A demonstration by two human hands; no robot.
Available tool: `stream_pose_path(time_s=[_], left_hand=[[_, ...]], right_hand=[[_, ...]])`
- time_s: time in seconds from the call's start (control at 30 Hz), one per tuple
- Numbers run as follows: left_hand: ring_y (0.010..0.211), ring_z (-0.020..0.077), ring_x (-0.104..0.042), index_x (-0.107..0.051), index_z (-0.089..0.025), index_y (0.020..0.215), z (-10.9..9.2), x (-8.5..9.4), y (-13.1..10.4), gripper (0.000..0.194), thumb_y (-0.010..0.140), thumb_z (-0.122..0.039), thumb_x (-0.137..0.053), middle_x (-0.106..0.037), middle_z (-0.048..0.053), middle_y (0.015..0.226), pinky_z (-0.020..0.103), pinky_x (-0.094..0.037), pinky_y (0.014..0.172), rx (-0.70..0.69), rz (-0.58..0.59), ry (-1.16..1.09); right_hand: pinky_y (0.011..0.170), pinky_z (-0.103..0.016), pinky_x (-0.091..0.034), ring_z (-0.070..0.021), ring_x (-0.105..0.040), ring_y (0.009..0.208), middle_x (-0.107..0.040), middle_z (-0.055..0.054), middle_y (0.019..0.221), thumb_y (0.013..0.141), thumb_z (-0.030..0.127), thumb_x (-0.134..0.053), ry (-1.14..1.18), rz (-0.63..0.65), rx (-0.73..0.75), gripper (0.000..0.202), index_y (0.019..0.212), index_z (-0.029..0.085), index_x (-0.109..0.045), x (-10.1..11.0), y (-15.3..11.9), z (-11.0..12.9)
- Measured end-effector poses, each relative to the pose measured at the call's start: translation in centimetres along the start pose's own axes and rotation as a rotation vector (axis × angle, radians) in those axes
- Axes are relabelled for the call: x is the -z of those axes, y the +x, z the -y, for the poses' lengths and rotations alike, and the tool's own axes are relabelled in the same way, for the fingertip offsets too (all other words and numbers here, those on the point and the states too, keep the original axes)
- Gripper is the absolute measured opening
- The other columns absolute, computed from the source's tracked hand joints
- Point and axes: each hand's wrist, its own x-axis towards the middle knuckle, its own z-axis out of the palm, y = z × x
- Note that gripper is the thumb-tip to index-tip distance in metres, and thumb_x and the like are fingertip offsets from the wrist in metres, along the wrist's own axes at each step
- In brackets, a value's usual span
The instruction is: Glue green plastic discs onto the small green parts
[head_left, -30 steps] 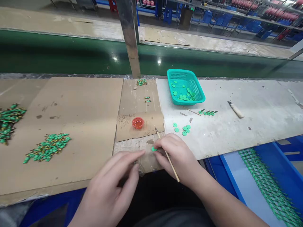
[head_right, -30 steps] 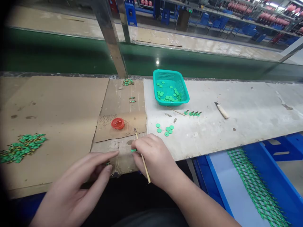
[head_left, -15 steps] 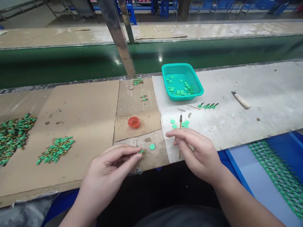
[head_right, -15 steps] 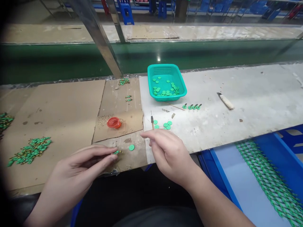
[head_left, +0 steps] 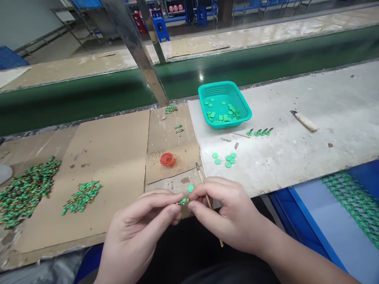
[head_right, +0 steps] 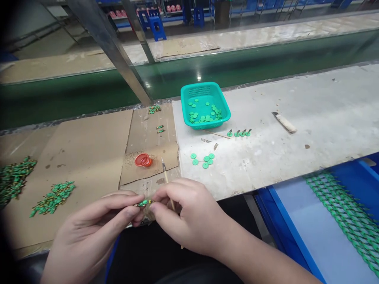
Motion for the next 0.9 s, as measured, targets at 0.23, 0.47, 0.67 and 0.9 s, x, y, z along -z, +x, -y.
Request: stream_pose_path(time_s=[0.23, 0.47, 0.67, 0.9], left_hand=[[0.061, 0.0115, -0.074, -0.091, -0.032, 0.088, 0.7, -1.2, -0.1, 0.019, 0.094, -0.047, -0.099, -0.079, -0.001, 0.080, 0.019, -0.067, 0.059, 0.085, 0.011, -0.283], [0.082, 0.0155, -0.084, -0.093, -0.044, 0.118, 0.6, -0.3, -0.2, 0.034, 0.098, -0.018, -0.086, -0.087, 0.000, 0.103, 0.019, -0.070, 0.073, -0.133, 0.140, 0.077], [0.074, 0.0177, -0.084, -0.094, -0.043, 0.109, -0.1, 0.6, 0.6, 0.025, 0.101, -0.021, -0.086, -0.087, 0.000, 0.088, 0.023, -0.071, 0.068, -0.195, 0.321, 0.079], [0.061, 0.0169, -0.077, -0.094, -0.035, 0.098, 1.9, 0.4, -0.2, 0.009, 0.103, -0.041, -0.089, -0.083, 0.002, 0.084, 0.024, -0.066, 0.054, -0.050, 0.110, -0.021]], right_hand=[[0.068, -0.025, -0.052, -0.0122, -0.062, 0.070, -0.070, 0.004, 0.079, 0.101, 0.015, -0.076, 0.142, -0.002, -0.129, 0.012, 0.092, 0.022, -0.078, 0.1, -0.2, 0.3], [0.063, -0.025, -0.041, -0.0102, -0.053, 0.067, -0.056, 0.006, 0.071, 0.091, 0.004, -0.069, 0.051, 0.065, -0.149, 0.026, 0.075, 0.022, -0.059, 0.5, -0.5, 0.5], [0.053, -0.020, -0.034, -0.0070, -0.050, 0.060, -0.056, 0.009, 0.066, 0.078, -0.005, -0.072, 0.137, 0.240, -0.308, 0.028, 0.072, 0.021, -0.065, 1.2, -0.2, 1.4], [0.078, -0.025, -0.060, -0.0138, -0.078, 0.086, -0.083, 0.003, 0.094, 0.103, 0.005, -0.060, 0.078, 0.210, -0.195, 0.031, 0.104, 0.025, -0.083, 2.5, -0.3, 0.7]])
